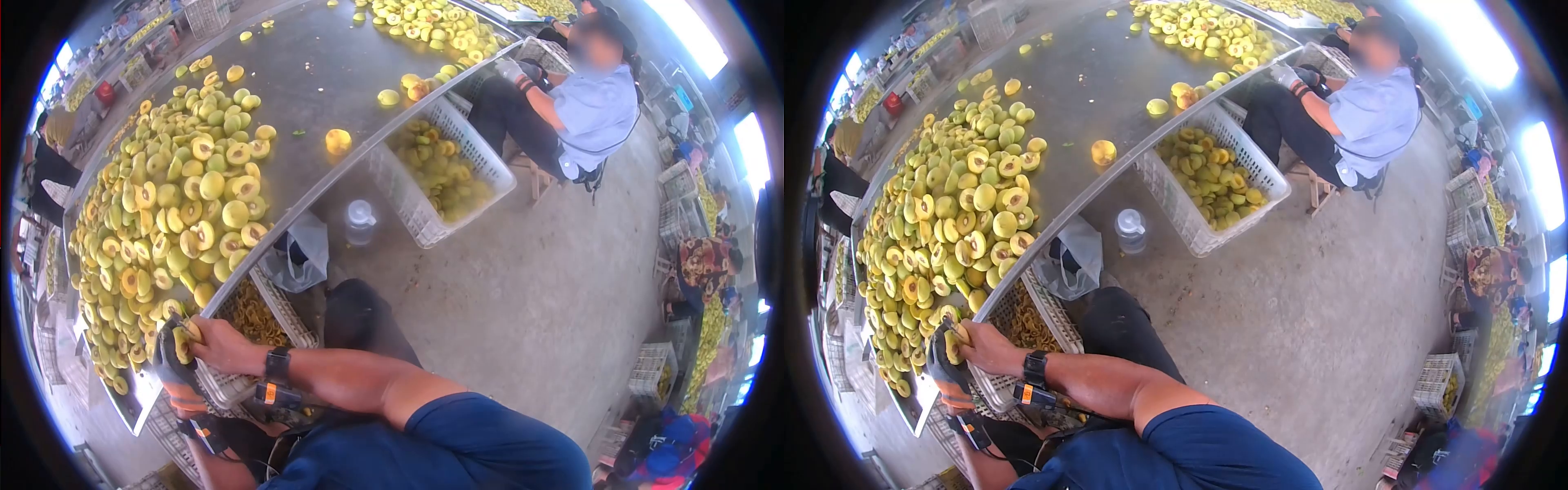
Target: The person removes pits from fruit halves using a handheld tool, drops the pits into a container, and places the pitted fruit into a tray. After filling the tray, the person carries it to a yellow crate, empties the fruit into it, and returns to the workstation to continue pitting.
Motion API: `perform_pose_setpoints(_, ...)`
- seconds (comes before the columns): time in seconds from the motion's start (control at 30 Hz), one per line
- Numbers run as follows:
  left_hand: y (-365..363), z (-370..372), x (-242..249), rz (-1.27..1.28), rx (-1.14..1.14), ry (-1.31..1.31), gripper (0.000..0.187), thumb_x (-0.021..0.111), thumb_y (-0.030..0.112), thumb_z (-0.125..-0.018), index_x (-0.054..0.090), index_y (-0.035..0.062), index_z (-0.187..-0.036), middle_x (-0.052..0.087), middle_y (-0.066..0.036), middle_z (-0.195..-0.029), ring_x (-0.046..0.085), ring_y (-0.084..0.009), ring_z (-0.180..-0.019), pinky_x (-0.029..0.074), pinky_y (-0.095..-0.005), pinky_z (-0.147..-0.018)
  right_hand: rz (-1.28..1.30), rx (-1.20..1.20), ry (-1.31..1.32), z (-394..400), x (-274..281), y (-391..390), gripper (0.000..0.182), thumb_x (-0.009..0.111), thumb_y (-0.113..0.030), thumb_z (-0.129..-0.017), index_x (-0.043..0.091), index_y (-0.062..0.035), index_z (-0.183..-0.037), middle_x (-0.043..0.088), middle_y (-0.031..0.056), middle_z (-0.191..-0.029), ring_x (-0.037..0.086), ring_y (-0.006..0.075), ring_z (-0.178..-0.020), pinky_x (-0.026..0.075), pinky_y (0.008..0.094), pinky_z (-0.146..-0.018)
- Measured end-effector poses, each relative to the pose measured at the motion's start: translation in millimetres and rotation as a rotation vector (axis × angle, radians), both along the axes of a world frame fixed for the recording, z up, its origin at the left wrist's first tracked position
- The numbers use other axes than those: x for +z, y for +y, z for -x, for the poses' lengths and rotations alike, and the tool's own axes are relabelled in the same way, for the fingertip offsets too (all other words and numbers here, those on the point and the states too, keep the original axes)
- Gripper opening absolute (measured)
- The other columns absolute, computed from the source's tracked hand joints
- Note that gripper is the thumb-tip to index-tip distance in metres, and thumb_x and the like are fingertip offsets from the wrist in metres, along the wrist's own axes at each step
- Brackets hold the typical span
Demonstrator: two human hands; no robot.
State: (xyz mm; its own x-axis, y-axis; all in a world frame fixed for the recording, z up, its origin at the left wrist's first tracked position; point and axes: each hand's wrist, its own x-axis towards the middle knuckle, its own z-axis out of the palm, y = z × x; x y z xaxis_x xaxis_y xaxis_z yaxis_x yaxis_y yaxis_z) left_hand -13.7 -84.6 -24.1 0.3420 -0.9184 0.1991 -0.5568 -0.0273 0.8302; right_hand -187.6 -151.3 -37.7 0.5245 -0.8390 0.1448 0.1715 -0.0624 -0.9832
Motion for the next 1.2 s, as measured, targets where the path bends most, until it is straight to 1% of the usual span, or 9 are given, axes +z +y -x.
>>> perform_pose_setpoints(0.2, 2.0, 27.8, 16.3, 0.010, -0.109, -0.522, 0.038, 0.069, 0.000, -0.089, 0.067, -0.0009, -0.127, 0.073, -0.017, -0.117, 0.071, -0.0322, -0.106, 0.056, -0.0408, -0.095, -0.212, 0.071, -0.169, -9.6, -16.9, -1.1, 0.015, 0.065, -0.006, -0.099, 0.064, 0.0027, -0.111, 0.072, 0.0099, -0.097, 0.065, 0.0154, -0.091, 0.055, 0.0363, -0.081)
perform_pose_setpoints(0.33, 3.2, 15.6, -15.0, 0.109, -0.009, -0.472, 0.034, 0.067, 0.006, -0.092, 0.068, -0.0007, -0.125, 0.073, -0.017, -0.115, 0.070, -0.0312, -0.111, 0.054, -0.0398, -0.097, -0.291, 0.228, -0.367, -4.3, -9.5, -3.2, 0.013, 0.064, -0.003, -0.101, 0.065, 0.0019, -0.113, 0.070, 0.0049, -0.098, 0.063, 0.0117, -0.091, 0.054, 0.0329, -0.081)
perform_pose_setpoints(0.47, -0.4, 31.3, -9.4, 0.132, 0.211, 0.048, 0.034, 0.057, 0.025, -0.109, 0.067, -0.0023, -0.126, 0.073, -0.013, -0.117, 0.067, -0.0233, -0.110, 0.054, -0.0361, -0.096, -0.337, 0.301, -0.400, -12.2, -9.0, 3.2, 0.012, 0.063, -0.002, -0.102, 0.065, 0.0007, -0.113, 0.070, 0.0030, -0.099, 0.061, 0.0110, -0.089, 0.053, 0.0308, -0.082)
perform_pose_setpoints(0.6, 0.6, 3.8, -33.8, 0.084, 0.149, 0.152, 0.036, 0.052, 0.027, -0.112, 0.069, -0.0020, -0.126, 0.072, -0.011, -0.116, 0.066, -0.0214, -0.106, 0.053, -0.0366, -0.095, -0.218, 0.166, -0.087, 9.3, 13.9, 8.7, 0.013, 0.061, -0.003, -0.100, 0.066, -0.0002, -0.111, 0.069, 0.0062, -0.087, 0.061, 0.0141, -0.084, 0.054, 0.0369, -0.076)
perform_pose_setpoints(0.63, -1.4, 10.1, -21.4, 0.040, 0.180, 0.230, 0.032, 0.055, 0.022, -0.109, 0.069, 0.0011, -0.128, 0.073, -0.011, -0.119, 0.066, -0.0215, -0.103, 0.054, -0.0362, -0.094, -0.098, 0.089, -0.233, 9.2, 7.3, 8.4, 0.014, 0.060, -0.006, -0.097, 0.068, 0.0003, -0.107, 0.070, 0.0114, -0.085, 0.064, 0.0168, -0.084, 0.054, 0.0401, -0.074)
perform_pose_setpoints(0.73, 6.0, 19.1, 9.0, 0.042, 0.172, -0.039, 0.031, 0.054, 0.018, -0.108, 0.069, 0.0004, -0.129, 0.074, -0.011, -0.118, 0.068, -0.0203, -0.101, 0.055, -0.0345, -0.091, 0.117, 0.204, 0.054, 20.4, 4.3, -2.3, 0.018, 0.066, -0.012, -0.087, 0.071, -0.0030, -0.102, 0.075, 0.0174, -0.093, 0.070, 0.0340, -0.084, 0.056, 0.0446, -0.077)
perform_pose_setpoints(0.87, 10.6, 12.7, 18.8, 0.129, 0.113, -0.316, 0.030, 0.052, 0.013, -0.108, 0.069, -0.0006, -0.129, 0.075, -0.011, -0.116, 0.070, -0.0187, -0.098, 0.057, -0.0322, -0.086, 0.278, 0.095, 0.258, 19.3, -20.9, 6.8, 0.025, 0.065, -0.016, -0.095, 0.061, 0.0004, -0.113, 0.072, 0.0284, -0.101, 0.070, 0.0494, -0.097, 0.056, 0.0523, -0.083)
perform_pose_setpoints(1.07, 22.3, -4.6, -4.9, 0.094, 0.106, -0.306, 0.030, 0.048, 0.009, -0.110, 0.068, -0.0011, -0.131, 0.076, -0.011, -0.115, 0.072, -0.0162, -0.097, 0.058, -0.0293, -0.083, 0.072, 0.253, 0.363, 10.7, 7.5, 13.8, 0.027, 0.063, -0.016, -0.096, 0.062, 0.0038, -0.113, 0.069, 0.0291, -0.097, 0.067, 0.0465, -0.093, 0.052, 0.0474, -0.083)
perform_pose_setpoints(1.2, 20.6, 4.7, -3.3, 0.123, 0.112, -0.165, 0.030, 0.065, 0.008, -0.097, 0.071, 0.0010, -0.125, 0.075, -0.016, -0.113, 0.072, -0.0306, -0.101, 0.058, -0.0387, -0.088, 0.088, 0.258, 0.383, 5.8, 9.0, 15.6, 0.028, 0.063, -0.017, -0.097, 0.060, 0.0041, -0.114, 0.069, 0.0342, -0.102, 0.065, 0.0545, -0.102, 0.053, 0.0551, -0.086)
